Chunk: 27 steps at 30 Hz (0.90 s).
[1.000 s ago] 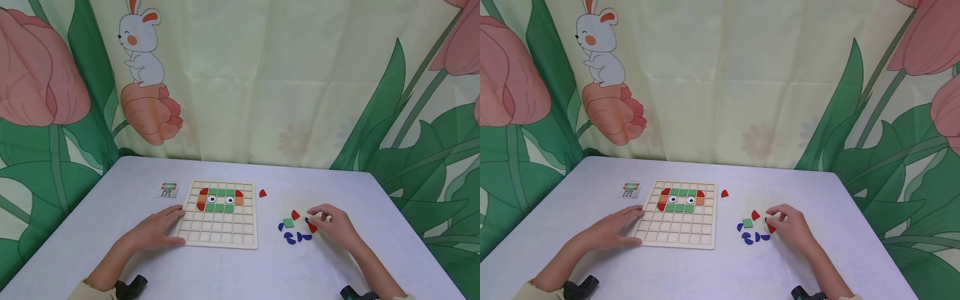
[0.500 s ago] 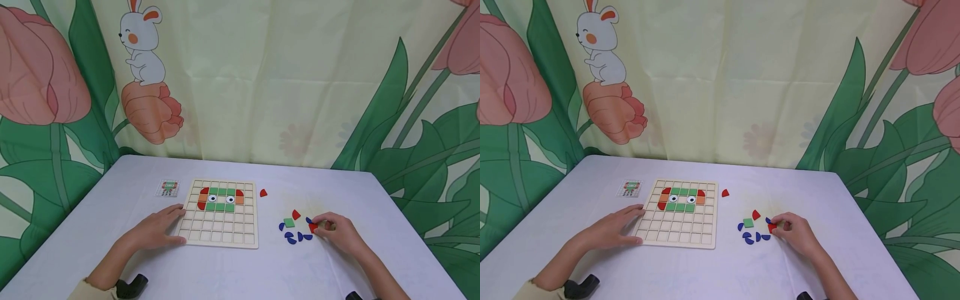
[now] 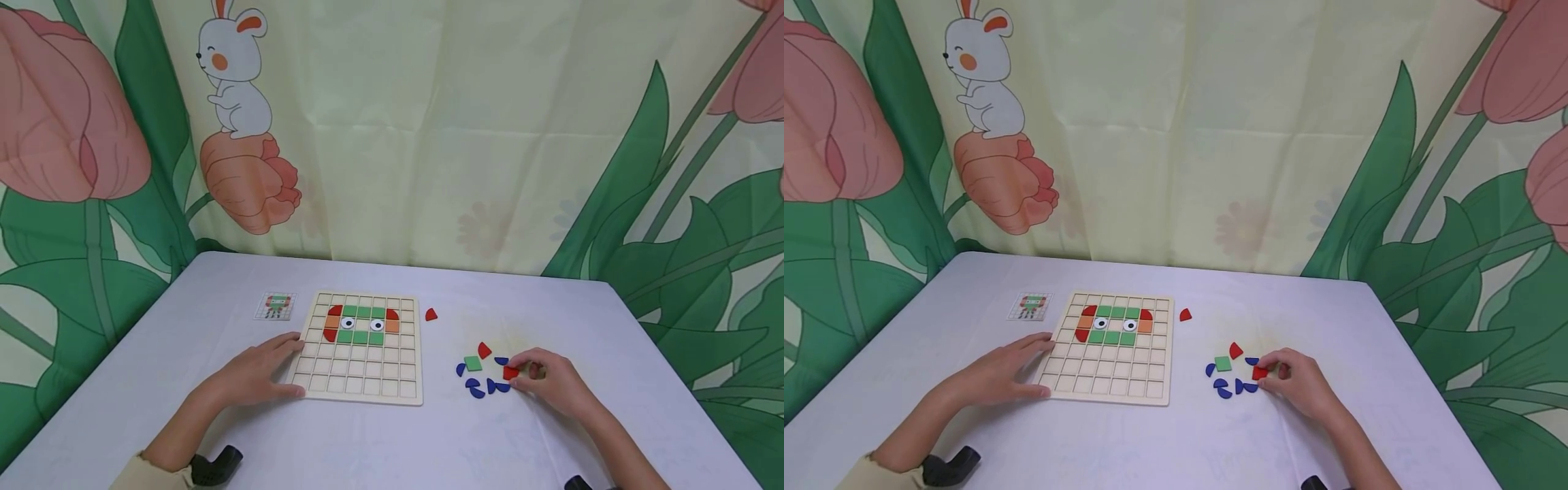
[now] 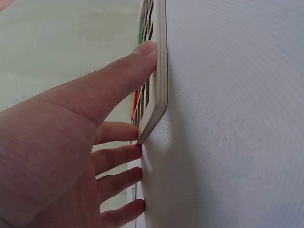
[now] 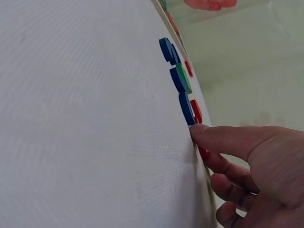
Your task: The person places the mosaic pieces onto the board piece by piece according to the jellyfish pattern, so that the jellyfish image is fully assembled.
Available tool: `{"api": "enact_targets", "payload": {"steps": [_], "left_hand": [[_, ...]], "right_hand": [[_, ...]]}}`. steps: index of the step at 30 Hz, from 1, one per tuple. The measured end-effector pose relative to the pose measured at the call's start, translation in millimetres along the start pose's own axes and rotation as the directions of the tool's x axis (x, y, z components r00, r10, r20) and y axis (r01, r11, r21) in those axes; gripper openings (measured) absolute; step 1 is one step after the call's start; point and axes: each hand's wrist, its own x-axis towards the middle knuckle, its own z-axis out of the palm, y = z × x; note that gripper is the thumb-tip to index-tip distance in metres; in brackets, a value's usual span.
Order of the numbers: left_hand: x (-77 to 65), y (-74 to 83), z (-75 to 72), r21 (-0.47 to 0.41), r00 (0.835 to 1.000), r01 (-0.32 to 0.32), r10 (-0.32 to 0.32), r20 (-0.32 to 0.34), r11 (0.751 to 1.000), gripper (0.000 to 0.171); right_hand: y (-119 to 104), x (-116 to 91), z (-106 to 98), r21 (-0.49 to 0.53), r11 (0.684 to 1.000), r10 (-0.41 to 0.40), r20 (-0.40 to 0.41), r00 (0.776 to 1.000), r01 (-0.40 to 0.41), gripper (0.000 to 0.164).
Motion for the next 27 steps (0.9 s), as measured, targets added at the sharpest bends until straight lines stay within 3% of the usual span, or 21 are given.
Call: {"api": "enact_targets", "payload": {"steps": [6,27], "left_hand": [[0.7,0.5,0.2,0.003,1.000,0.003,-0.003,0.001,1.000,0.085],[0.6,-1.2,0.8,0.006,1.000,-0.001,0.001,-0.004,1.000,0.086]], "right_hand": [[0.3,3.6,0.6,-0.016,0.999,-0.031,0.002,1.000,0.031,0.031],[-6.9,9.6,2.9,-0.027,0.997,-0.079,0.008,0.997,0.079,0.023]]}}
